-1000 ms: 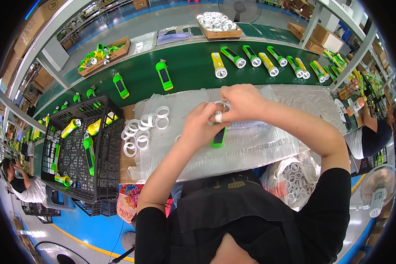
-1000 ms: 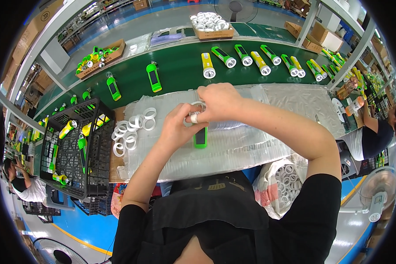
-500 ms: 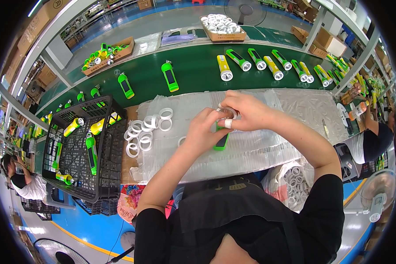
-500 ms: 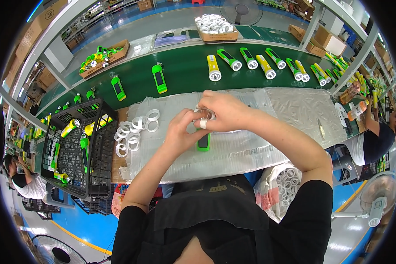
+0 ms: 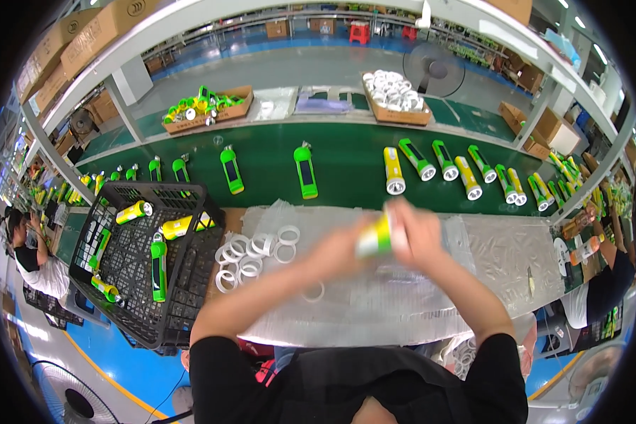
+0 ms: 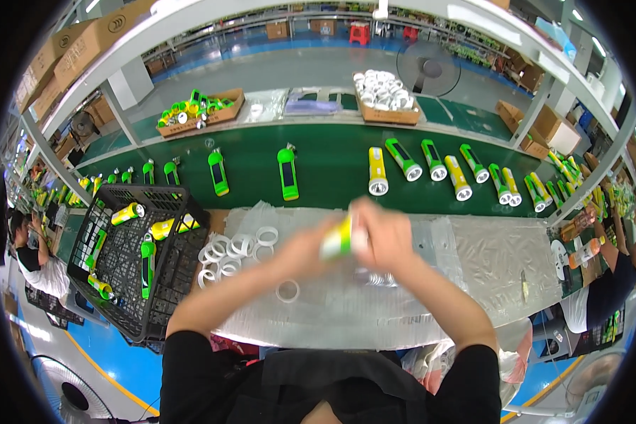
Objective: Assembling handheld flashlights by attaching heads and plastic components to the main battery housing on a production line.
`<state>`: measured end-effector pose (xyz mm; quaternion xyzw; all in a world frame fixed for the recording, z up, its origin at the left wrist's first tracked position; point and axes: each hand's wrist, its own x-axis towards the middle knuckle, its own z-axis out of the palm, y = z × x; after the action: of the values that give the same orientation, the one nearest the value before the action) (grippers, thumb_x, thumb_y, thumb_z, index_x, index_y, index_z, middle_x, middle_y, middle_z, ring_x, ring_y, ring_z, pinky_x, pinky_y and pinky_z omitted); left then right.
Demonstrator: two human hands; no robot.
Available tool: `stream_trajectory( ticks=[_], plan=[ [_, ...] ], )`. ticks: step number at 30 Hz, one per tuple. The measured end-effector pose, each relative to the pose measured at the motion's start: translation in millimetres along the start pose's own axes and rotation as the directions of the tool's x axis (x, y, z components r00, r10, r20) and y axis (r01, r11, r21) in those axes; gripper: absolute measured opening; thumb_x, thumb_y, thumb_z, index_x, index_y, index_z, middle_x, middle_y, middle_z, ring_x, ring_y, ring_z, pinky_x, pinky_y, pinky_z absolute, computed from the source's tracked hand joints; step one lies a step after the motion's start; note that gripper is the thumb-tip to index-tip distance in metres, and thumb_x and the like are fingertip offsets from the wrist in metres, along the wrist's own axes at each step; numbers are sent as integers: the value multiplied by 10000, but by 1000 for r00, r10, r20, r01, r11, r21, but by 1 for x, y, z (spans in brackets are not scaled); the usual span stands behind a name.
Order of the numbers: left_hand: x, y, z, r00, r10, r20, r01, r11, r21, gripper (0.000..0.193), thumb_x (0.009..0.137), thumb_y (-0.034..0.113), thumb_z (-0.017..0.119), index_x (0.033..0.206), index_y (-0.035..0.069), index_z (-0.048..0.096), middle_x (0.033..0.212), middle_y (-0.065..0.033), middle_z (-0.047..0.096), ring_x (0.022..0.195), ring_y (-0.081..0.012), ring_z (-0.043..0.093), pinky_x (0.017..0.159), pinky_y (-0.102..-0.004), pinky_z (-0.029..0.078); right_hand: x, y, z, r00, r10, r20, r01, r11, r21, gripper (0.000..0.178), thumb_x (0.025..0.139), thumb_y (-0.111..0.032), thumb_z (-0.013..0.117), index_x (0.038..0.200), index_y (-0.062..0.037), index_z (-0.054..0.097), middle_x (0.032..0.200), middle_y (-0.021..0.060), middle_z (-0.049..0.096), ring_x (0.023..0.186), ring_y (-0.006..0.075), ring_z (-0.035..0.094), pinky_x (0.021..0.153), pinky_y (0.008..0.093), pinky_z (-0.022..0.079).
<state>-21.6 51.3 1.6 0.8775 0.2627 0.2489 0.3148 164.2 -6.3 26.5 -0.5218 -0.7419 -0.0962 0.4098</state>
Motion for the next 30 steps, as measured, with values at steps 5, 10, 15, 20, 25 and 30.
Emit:
stream_trajectory(
  ticks=[5, 10, 15, 20, 25, 30],
  plan=[
    [95, -109, 1, 978, 98, -187, -21, 927, 374, 601, 799, 223, 726, 1302, 120, 415, 901, -181, 663, 765, -361, 666, 649, -457, 533, 50, 91, 103, 951, 289, -108, -296, 953, -59, 248, 964, -377, 447, 963, -158, 564, 706, 111, 651, 641, 364, 644, 572, 474, 502],
    [113, -148, -31, 883, -16, -468, 326, 739, 589, 957, 733, 517, 770, 1457, 101, 303, 1235, -287, 507, 1071, -384, 576, 795, -420, 553, 87, 136, 123, 872, 381, -307, -440, 886, -149, 402, 913, -448, 596, 1030, -64, 563, 878, 130, 669, 677, 336, 666, 574, 431, 529],
    [113, -193, -28, 803, -554, -218, 589, 687, 424, 912, 805, 454, 704, 1496, 104, 222, 1085, -259, 609, 982, -389, 640, 855, -421, 534, 84, 154, 158, 752, 603, 266, -241, 626, -742, 440, 878, -417, 641, 1123, -70, 526, 970, 73, 621, 947, 279, 653, 784, 396, 516],
    [87, -151, -17, 929, -295, -224, 318, 945, 72, 805, 815, 285, 651, 1467, 87, 223, 910, -235, 636, 874, -393, 657, 760, -443, 533, 60, 124, 152, 915, 387, 117, -329, 880, -343, 513, 887, -510, 601, 1086, -38, 632, 976, 130, 654, 907, 311, 628, 765, 439, 509],
    [7, -53, 3, 990, -139, 0, 138, 985, -106, 816, 825, 215, 690, 1479, 114, 212, 942, -194, 651, 761, -313, 636, 671, -408, 512, 14, 48, 110, 544, 608, 578, -713, -27, 700, 497, 891, -475, 657, 1151, -63, 555, 954, 54, 629, 805, 175, 643, 707, 337, 524],
    [-17, -24, -6, 910, 168, -380, -142, 985, 96, 386, 902, 243, 667, 1233, 64, 577, 832, -78, 694, 686, -201, 679, 616, -329, 534, -54, -7, 44, 609, 356, 708, -704, -167, 690, 388, 906, -320, 621, 1161, -67, 475, 831, 104, 615, 737, 194, 629, 641, 318, 504]
  ],
)
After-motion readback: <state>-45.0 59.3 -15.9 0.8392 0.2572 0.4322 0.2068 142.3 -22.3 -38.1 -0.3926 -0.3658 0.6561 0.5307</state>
